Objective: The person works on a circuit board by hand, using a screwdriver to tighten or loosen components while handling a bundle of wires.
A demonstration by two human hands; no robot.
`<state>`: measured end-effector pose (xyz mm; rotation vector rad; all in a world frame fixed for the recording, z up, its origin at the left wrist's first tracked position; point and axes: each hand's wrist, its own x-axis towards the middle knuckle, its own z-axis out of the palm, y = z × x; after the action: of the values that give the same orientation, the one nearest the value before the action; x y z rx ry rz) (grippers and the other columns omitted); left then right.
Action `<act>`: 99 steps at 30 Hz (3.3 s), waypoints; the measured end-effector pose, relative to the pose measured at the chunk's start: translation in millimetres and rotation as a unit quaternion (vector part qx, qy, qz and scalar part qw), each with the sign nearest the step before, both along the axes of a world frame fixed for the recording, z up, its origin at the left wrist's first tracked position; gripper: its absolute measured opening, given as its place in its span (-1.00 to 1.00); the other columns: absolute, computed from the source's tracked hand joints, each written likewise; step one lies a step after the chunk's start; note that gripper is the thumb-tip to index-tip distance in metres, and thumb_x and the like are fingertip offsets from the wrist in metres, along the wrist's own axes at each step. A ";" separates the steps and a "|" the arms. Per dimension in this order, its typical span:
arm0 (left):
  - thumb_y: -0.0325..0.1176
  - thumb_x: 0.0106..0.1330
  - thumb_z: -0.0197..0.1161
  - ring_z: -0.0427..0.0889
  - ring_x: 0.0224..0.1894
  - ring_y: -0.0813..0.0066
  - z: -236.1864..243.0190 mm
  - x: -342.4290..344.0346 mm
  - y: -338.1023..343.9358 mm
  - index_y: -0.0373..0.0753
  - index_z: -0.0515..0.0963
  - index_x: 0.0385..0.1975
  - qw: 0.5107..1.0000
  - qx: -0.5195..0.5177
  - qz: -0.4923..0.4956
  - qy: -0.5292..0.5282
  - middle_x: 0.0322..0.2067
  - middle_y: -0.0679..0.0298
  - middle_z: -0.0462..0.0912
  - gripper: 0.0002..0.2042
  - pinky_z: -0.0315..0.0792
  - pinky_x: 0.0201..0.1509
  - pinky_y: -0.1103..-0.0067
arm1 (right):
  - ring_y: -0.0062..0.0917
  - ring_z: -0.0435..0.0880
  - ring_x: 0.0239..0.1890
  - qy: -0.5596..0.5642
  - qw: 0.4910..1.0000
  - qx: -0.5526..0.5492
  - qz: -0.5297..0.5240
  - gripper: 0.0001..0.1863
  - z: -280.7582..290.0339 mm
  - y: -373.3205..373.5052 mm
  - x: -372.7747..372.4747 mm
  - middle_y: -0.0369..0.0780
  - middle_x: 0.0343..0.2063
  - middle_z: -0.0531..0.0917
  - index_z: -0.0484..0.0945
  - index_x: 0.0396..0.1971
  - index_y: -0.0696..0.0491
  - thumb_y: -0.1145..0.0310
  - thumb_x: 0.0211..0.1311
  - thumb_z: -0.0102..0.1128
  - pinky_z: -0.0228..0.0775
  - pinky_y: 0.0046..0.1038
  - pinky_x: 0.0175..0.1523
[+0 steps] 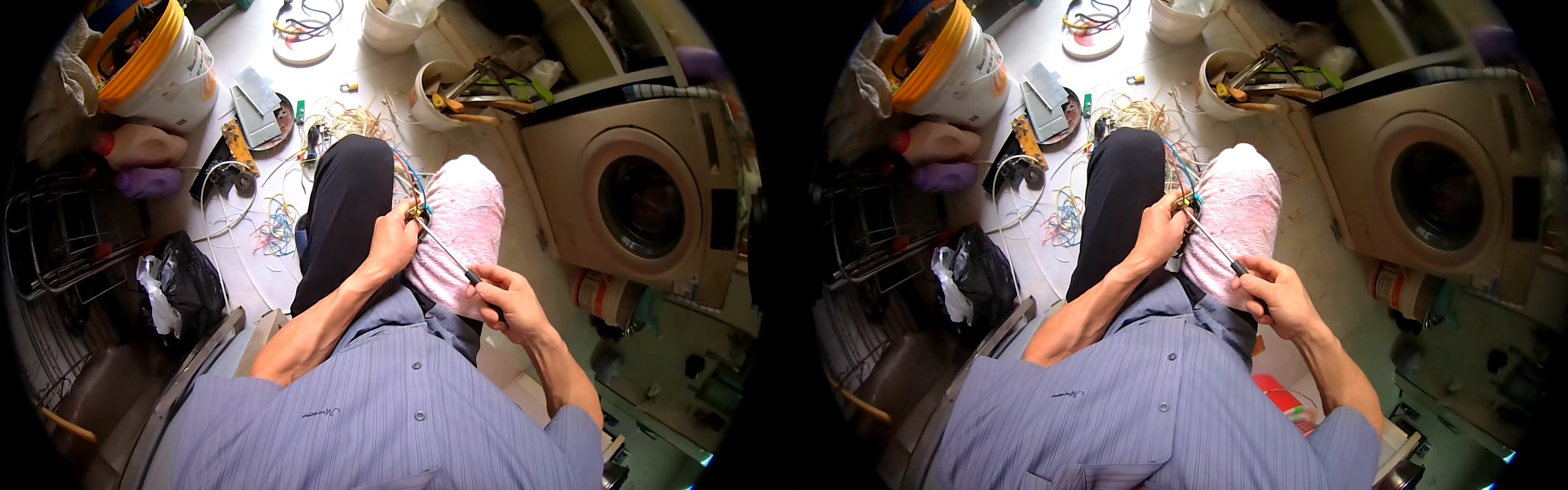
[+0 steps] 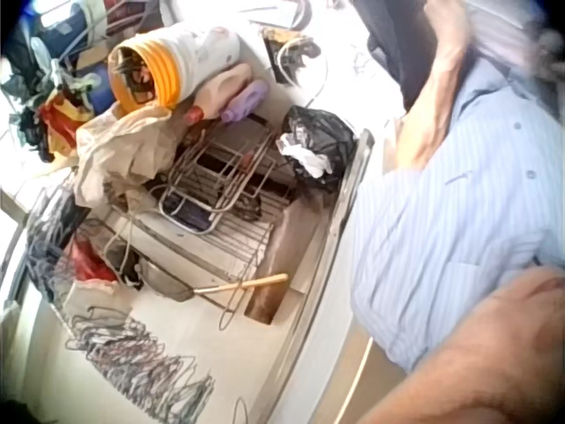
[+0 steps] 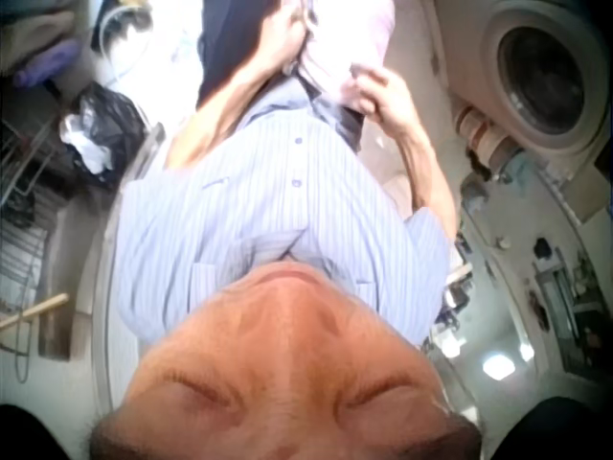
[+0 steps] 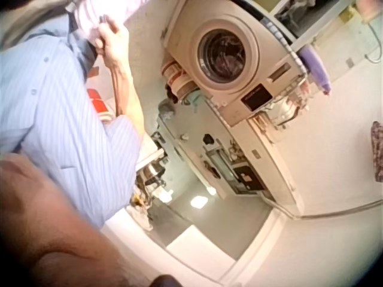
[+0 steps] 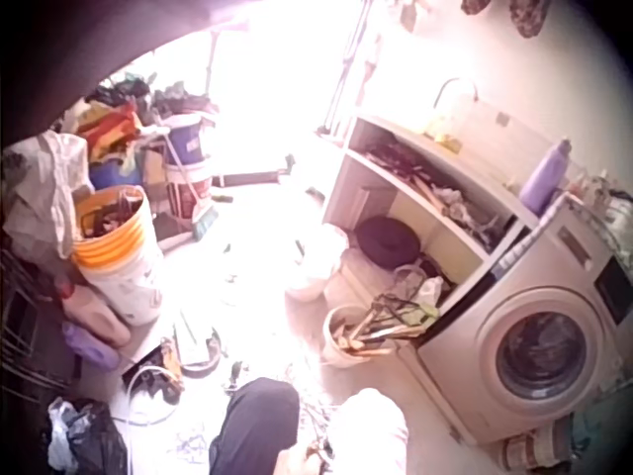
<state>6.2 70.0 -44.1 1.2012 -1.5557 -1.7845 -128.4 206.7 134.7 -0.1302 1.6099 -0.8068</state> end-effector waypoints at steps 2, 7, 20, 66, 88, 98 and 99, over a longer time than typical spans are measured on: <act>-0.50 0.34 0.13 0.73 -0.25 0.44 -3.0 -1.2 6.9 -0.42 0.51 0.11 1.000 -0.002 -0.023 -0.003 -0.28 0.01 0.76 -0.65 0.55 -0.14 0.51 | -0.77 0.37 -0.67 -0.015 0.999 0.031 0.003 -0.69 -9.1 2.7 -9.2 -0.33 -0.47 0.59 0.55 0.06 0.23 0.36 0.45 0.13 0.04 -0.66 -0.67; -0.49 0.34 0.21 0.71 -0.28 0.47 -13.8 -0.4 15.4 -0.39 0.54 0.00 0.999 -0.036 0.010 0.000 -0.34 0.07 0.74 -0.74 0.54 -0.16 0.52 | -0.80 0.34 -0.67 0.033 0.997 0.049 0.045 -0.76 -16.6 1.3 -6.6 -0.38 -0.57 0.52 0.65 -0.14 0.22 0.35 0.44 0.14 0.07 -0.66 -0.64; -0.49 0.31 0.23 0.73 -0.32 0.34 -12.2 2.2 11.0 -0.39 0.55 -0.07 0.999 -0.040 0.037 -0.001 -0.38 0.02 0.71 -0.78 0.54 -0.21 0.46 | -0.28 0.70 -0.49 0.377 0.887 -0.047 0.264 -0.77 -22.6 -5.9 4.8 0.09 -0.49 0.62 0.67 -0.18 0.21 0.37 0.32 0.20 0.46 -0.32 -0.31; -0.54 0.32 0.25 0.62 -0.33 0.63 -16.9 -9.2 0.7 -0.44 0.54 0.01 0.998 0.037 0.043 0.022 -0.33 0.26 0.70 -0.72 0.51 -0.25 0.61 | -0.66 0.49 -0.51 0.428 0.780 -0.346 -0.298 -0.86 -63.9 -22.4 15.0 -0.28 -0.54 0.58 0.55 -0.26 0.18 0.42 0.45 0.09 0.38 -0.59 -0.34; -0.56 0.30 0.26 0.62 -0.29 0.61 -13.4 -9.7 -7.3 -0.46 0.51 0.06 0.994 0.091 0.035 0.042 -0.27 0.24 0.70 -0.67 0.51 -0.20 0.63 | -0.60 0.48 -0.39 0.496 0.816 -0.286 -0.076 -0.70 -76.9 11.2 -5.8 -0.30 -0.45 0.53 0.54 -0.23 0.14 0.19 0.36 0.32 0.36 -0.52 -0.23; -0.58 0.30 0.24 0.61 -0.29 0.62 -12.4 -9.6 -5.8 -0.45 0.50 0.07 0.988 0.126 0.038 0.080 -0.28 0.29 0.68 -0.67 0.51 -0.20 0.65 | -0.58 0.53 -0.30 0.522 0.813 -0.256 0.019 -0.71 -43.1 11.2 3.5 -0.24 -0.32 0.58 0.53 -0.15 0.15 0.34 0.25 0.37 0.40 -0.52 -0.12; -0.58 0.30 0.24 0.61 -0.29 0.63 -12.9 -8.7 -6.1 -0.45 0.50 0.07 0.989 0.122 0.036 0.079 -0.28 0.29 0.68 -0.67 0.51 -0.20 0.65 | -0.58 0.53 -0.29 0.503 0.830 -0.241 0.006 -0.72 -46.8 12.6 0.3 -0.24 -0.32 0.57 0.53 -0.15 0.15 0.34 0.25 0.37 0.41 -0.52 -0.11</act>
<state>-2.5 63.9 -57.0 1.1749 -1.2171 -2.0118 -128.2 219.3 87.9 -1.0833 2.3208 -1.2266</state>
